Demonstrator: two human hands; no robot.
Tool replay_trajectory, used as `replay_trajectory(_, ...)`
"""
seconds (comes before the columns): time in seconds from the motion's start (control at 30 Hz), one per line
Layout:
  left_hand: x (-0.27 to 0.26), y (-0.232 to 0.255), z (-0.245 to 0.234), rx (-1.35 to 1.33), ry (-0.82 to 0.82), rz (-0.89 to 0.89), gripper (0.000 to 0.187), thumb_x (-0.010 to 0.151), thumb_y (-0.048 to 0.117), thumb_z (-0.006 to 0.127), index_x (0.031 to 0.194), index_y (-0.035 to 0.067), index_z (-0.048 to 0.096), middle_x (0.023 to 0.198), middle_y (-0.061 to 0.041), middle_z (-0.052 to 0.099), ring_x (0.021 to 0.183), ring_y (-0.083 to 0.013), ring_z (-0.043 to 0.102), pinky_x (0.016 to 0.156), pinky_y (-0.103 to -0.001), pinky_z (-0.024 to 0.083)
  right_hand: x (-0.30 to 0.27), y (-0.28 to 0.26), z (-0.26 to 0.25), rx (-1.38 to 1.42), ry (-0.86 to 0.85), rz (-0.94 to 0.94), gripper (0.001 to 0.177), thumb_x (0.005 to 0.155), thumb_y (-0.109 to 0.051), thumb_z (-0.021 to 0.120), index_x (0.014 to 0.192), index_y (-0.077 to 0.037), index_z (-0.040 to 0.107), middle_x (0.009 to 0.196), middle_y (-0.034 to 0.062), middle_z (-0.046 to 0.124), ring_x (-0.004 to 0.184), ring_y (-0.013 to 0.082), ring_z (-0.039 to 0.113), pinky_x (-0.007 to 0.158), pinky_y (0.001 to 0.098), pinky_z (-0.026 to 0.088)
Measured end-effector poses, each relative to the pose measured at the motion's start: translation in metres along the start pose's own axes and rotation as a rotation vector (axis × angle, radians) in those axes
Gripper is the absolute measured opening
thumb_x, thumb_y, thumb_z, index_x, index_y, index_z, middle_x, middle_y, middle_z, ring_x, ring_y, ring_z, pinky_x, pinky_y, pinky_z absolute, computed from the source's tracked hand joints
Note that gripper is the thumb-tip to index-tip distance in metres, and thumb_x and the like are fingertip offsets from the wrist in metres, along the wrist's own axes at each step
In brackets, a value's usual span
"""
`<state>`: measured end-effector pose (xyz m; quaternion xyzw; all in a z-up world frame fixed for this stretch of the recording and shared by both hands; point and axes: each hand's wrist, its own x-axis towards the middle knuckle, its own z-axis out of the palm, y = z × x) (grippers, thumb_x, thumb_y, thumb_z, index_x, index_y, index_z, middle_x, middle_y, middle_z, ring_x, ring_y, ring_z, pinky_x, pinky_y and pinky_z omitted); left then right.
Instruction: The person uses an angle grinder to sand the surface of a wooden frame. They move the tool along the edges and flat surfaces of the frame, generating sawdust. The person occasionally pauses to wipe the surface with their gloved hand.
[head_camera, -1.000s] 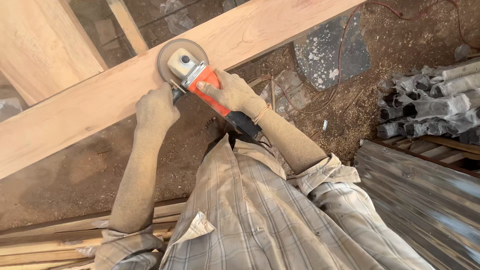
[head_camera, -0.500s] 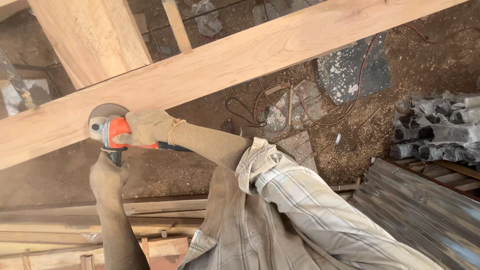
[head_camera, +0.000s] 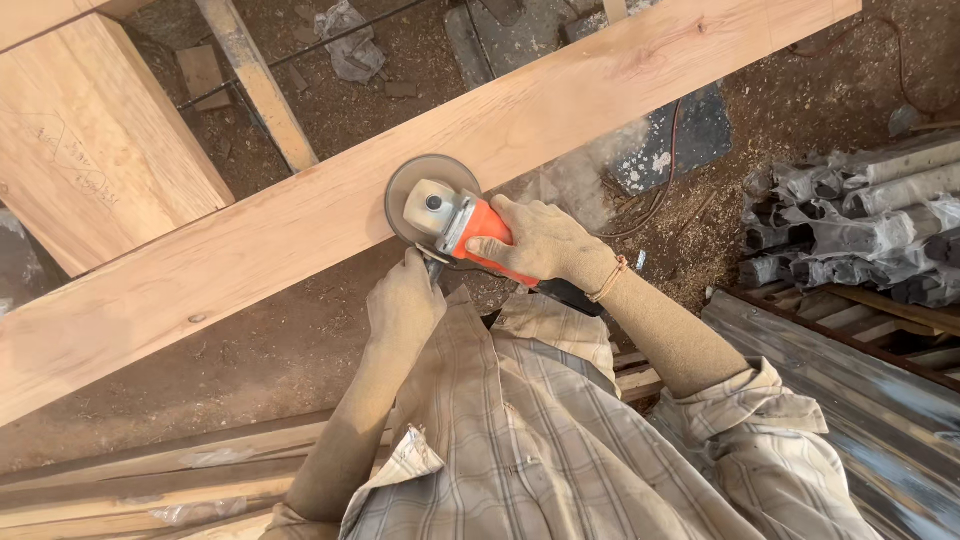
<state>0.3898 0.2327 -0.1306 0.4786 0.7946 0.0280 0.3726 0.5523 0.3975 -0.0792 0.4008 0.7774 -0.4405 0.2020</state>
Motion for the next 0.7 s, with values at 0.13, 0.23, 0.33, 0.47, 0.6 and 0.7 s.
replay_trajectory(0.13,0.04,0.08,0.019,0.037,-0.118,0.091,0.035,0.084,0.018,0.071,0.109,0.0,0.056,0.094,-0.021,0.072,0.085,-0.0407,0.073,0.073,-0.052,0.059,-0.023,0.077,-0.041,0.061,0.042,0.042,0.07,0.089,-0.072,0.054,0.104,-0.004,0.058,0.082,0.0232,0.071,0.086,0.0444,0.069,0.079,0.0514,0.052)
replay_trajectory(0.23,0.07,0.132,0.04,0.047,-0.163,0.134,0.037,0.082,0.018,0.072,0.109,-0.002,0.055,0.095,-0.022,0.07,0.086,-0.0404,0.074,0.073,-0.05,0.06,-0.031,0.134,-0.073,0.132,0.062,0.101,0.071,0.087,-0.07,0.054,0.109,-0.003,0.058,0.083,0.023,0.072,0.086,0.0433,0.072,0.08,0.0499,0.053)
replay_trajectory(0.33,0.091,0.194,0.065,0.049,-0.123,0.161,0.036,0.084,0.013,0.069,0.114,-0.002,0.055,0.095,-0.023,0.071,0.087,-0.0408,0.074,0.073,-0.05,0.06,-0.045,0.197,-0.105,0.152,0.048,0.133,0.077,0.086,-0.069,0.055,0.121,-0.001,0.057,0.09,0.0247,0.073,0.092,0.0429,0.072,0.084,0.05,0.053)
replay_trajectory(0.47,0.119,0.287,0.076,0.067,0.076,0.348,0.052,0.069,0.018,0.076,0.11,-0.007,0.056,0.093,-0.029,0.069,0.08,-0.0478,0.07,0.07,-0.051,0.059,-0.05,0.281,-0.159,0.061,0.083,0.11,0.08,0.09,-0.068,0.055,0.135,-0.001,0.053,0.104,0.0258,0.072,0.104,0.046,0.066,0.089,0.0531,0.05)
replay_trajectory(0.6,0.164,0.369,0.099,0.058,-0.112,0.268,0.033,0.083,0.01,0.069,0.111,-0.002,0.058,0.092,-0.024,0.071,0.087,-0.0431,0.073,0.077,-0.052,0.058,-0.067,0.361,-0.203,0.031,0.141,0.186,0.076,0.091,-0.067,0.057,0.132,-0.004,0.056,0.106,0.0247,0.071,0.102,0.0453,0.065,0.092,0.0526,0.049)
replay_trajectory(0.7,0.205,0.432,0.125,0.078,-0.103,0.359,0.036,0.079,0.011,0.072,0.109,-0.002,0.058,0.091,-0.021,0.072,0.087,-0.0401,0.074,0.075,-0.05,0.059,-0.082,0.413,-0.241,0.175,0.17,0.252,0.069,0.091,-0.063,0.057,0.133,-0.008,0.059,0.102,0.0208,0.075,0.102,0.0398,0.07,0.092,0.0487,0.05)
